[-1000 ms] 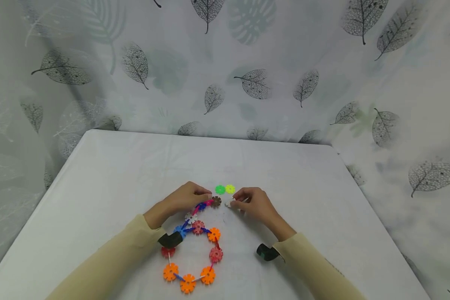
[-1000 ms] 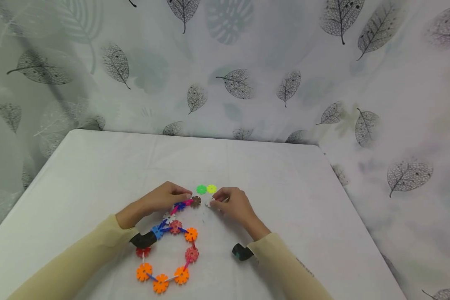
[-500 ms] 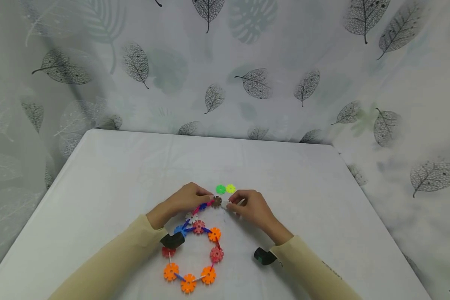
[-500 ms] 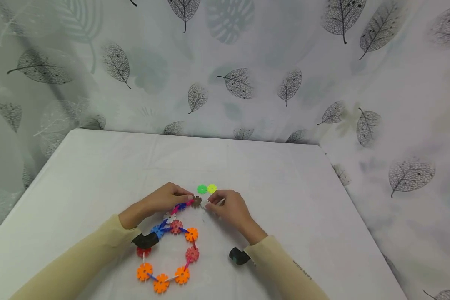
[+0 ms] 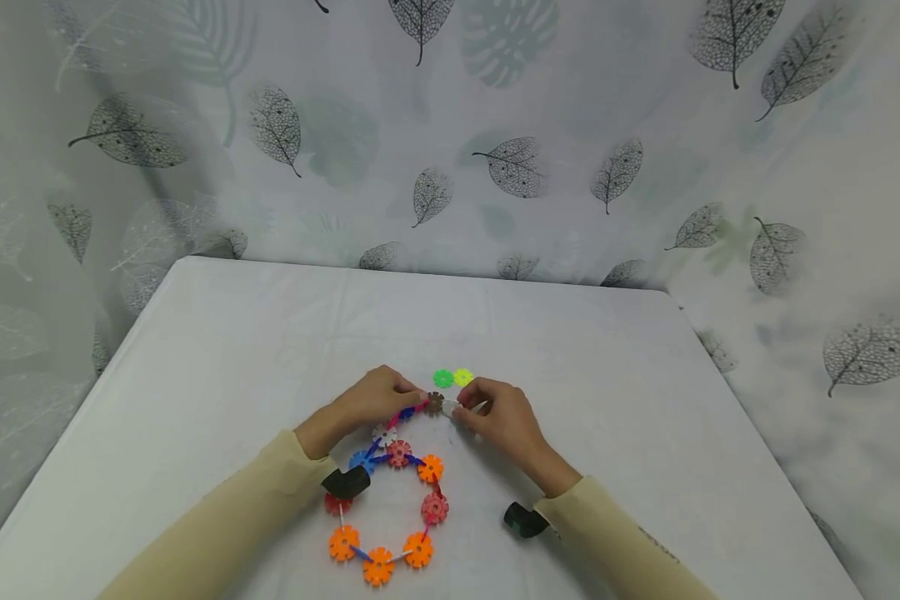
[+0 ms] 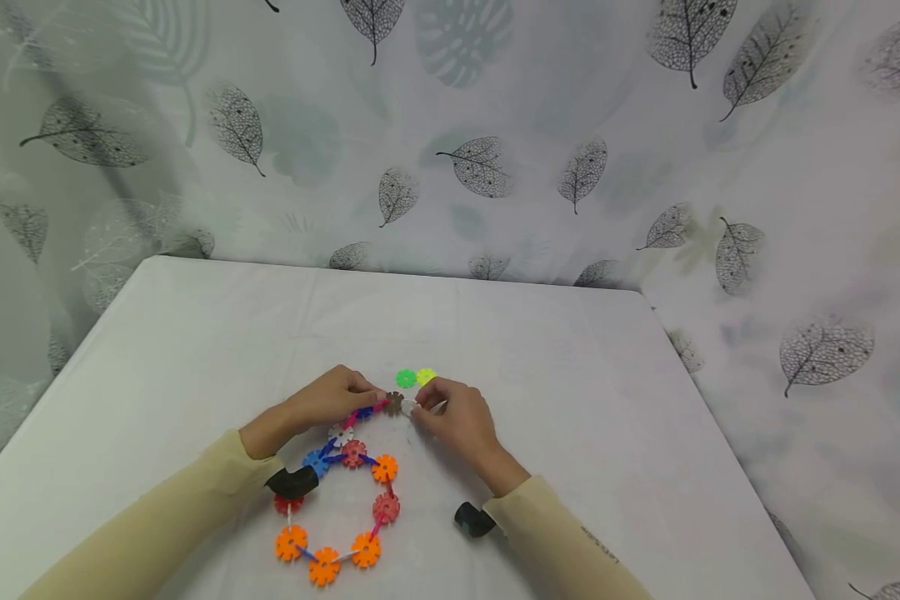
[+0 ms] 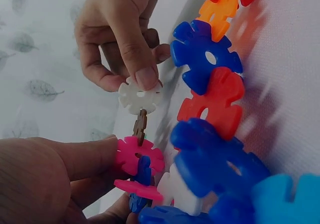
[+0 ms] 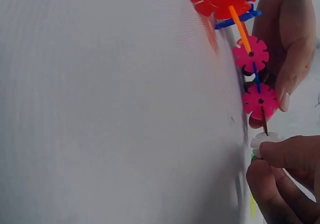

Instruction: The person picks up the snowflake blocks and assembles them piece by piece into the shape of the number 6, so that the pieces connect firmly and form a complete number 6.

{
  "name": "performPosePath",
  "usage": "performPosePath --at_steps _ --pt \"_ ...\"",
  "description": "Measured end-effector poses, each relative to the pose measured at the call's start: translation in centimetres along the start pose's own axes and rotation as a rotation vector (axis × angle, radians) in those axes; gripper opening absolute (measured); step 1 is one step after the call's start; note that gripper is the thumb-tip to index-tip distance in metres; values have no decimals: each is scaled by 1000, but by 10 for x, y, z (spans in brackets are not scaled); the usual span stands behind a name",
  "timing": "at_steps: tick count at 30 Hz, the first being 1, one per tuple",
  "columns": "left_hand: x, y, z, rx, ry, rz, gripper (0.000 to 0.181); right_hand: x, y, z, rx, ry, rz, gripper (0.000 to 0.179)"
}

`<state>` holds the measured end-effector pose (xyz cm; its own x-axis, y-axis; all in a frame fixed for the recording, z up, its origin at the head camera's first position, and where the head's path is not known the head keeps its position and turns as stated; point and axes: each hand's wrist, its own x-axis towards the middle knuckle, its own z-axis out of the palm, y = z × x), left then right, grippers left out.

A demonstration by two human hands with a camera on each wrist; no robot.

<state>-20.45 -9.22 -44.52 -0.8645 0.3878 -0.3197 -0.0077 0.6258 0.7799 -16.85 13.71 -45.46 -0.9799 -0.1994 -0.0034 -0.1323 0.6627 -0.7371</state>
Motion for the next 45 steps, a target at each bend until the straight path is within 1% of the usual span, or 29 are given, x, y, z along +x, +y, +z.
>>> performPosePath --at_steps 2,5,8,16,19,22,28,35,38,41,45 --pt "0 -1 1 -2 0 2 27 0 1 2 3 7 -1 15" --pt "1 -2 2 2 1 15 27 -1 2 5 -20 17 2 15" --pt "1 -2 3 8 6 19 26 -1 2 6 -63 30 -1 16" --pt "2 0 4 26 30 30 26 1 1 6 -128 55 -77 16" --pt "2 2 3 35 40 31 26 3 0 4 -129 69 -103 15" --pt "2 4 2 44 44 28 26 5 -1 2 -125 78 -113 15" --pt "2 6 0 50 41 30 26 8 0 1 -126 87 -110 15" --pt "2 0 0 64 35 60 24 7 2 6 -111 107 -124 14" --pt "3 -1 0 59 33 52 24 7 2 8 -103 112 -113 15" --pt "2 -2 0 59 35 48 24 7 2 9 -91 104 -105 15" --pt "2 -2 1 56 37 54 26 8 1 8 -88 82 -116 15"
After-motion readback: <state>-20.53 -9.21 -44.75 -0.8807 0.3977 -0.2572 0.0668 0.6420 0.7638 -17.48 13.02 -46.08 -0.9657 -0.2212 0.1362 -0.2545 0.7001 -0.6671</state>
